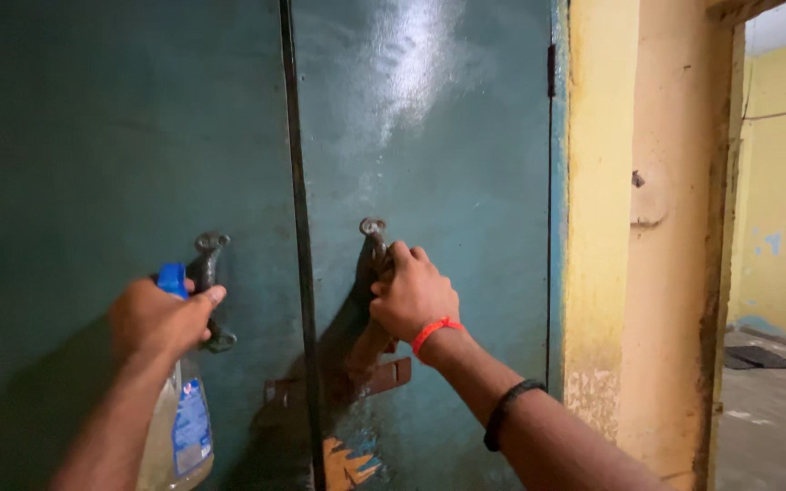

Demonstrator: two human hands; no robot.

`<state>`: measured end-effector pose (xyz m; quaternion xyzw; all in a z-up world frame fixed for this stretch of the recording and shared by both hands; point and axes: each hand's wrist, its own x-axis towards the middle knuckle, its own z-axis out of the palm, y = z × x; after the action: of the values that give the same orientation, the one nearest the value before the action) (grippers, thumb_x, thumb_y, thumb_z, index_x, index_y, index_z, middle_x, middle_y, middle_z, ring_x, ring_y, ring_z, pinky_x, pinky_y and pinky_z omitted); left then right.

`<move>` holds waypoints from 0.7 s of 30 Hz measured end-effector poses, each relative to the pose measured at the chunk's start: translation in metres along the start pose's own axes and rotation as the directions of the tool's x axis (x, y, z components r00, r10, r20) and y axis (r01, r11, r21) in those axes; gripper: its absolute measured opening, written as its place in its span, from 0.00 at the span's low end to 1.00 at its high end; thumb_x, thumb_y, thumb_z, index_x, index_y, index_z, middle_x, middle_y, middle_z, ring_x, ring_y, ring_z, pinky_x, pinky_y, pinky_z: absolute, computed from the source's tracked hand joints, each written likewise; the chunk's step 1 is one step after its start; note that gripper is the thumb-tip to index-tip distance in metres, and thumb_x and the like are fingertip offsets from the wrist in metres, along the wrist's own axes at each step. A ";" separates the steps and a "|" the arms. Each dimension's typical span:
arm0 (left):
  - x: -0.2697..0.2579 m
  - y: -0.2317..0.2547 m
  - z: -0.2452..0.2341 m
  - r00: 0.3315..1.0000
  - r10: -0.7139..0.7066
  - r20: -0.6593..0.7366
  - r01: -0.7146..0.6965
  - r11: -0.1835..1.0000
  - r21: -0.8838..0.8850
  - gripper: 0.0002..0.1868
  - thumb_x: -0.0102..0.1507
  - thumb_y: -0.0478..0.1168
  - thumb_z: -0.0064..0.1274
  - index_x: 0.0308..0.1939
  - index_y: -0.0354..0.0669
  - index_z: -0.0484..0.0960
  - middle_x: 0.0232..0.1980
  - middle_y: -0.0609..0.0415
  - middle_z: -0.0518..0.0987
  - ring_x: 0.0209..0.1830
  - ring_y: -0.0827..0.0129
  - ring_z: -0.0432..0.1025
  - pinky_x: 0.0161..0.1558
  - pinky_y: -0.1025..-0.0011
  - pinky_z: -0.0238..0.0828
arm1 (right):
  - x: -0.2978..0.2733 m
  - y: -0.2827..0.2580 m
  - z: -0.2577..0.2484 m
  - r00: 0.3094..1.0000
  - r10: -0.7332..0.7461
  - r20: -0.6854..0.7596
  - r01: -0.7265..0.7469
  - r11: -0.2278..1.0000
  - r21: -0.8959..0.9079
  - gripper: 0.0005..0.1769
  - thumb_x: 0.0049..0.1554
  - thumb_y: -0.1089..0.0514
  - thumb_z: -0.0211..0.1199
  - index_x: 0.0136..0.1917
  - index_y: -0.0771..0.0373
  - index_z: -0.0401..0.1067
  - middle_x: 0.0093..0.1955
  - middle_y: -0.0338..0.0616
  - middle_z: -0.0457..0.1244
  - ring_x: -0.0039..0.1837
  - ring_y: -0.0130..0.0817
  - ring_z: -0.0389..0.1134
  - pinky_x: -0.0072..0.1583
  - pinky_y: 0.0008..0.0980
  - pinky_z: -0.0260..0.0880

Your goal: The person sprays a cleaning solution onto a green metal door and wipes it with a cloth. They repeatedly spray and wipe different sections of the door surface, focusing on the handles and latch area.

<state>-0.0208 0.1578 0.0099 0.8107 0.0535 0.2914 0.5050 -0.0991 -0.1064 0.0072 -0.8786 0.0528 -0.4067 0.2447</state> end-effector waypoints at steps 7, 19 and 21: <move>0.005 -0.009 0.006 1.000 -0.006 -0.027 0.005 0.999 -0.051 0.21 0.58 0.46 0.71 0.49 0.41 0.83 0.37 0.44 0.86 0.28 0.62 0.81 0.38 0.64 0.78 | 0.013 0.003 -0.006 0.998 -0.041 0.038 0.042 0.999 -0.033 0.23 0.49 0.50 0.70 0.57 0.53 0.70 0.58 0.47 0.66 0.61 0.56 0.67 0.59 0.51 0.70; -0.002 -0.001 -0.004 0.998 0.027 -0.062 -0.024 0.998 0.057 0.17 0.57 0.45 0.72 0.43 0.42 0.83 0.28 0.46 0.84 0.27 0.64 0.79 0.39 0.63 0.74 | 0.004 0.007 0.006 0.994 -0.085 -0.068 0.088 0.995 0.038 0.22 0.50 0.54 0.68 0.56 0.56 0.65 0.57 0.45 0.63 0.56 0.60 0.67 0.53 0.55 0.69; -0.001 0.001 -0.002 0.997 -0.003 -0.073 0.007 0.998 0.056 0.17 0.57 0.44 0.72 0.43 0.43 0.82 0.28 0.47 0.84 0.26 0.64 0.79 0.38 0.62 0.74 | 0.006 0.006 0.010 0.995 -0.081 -0.065 0.083 0.996 0.020 0.22 0.50 0.54 0.67 0.55 0.56 0.64 0.58 0.45 0.63 0.56 0.61 0.67 0.53 0.55 0.68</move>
<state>-0.0227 0.1582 0.0108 0.8133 0.0822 0.3177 0.4805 -0.0875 -0.1094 0.0029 -0.8638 0.0199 -0.4448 0.2359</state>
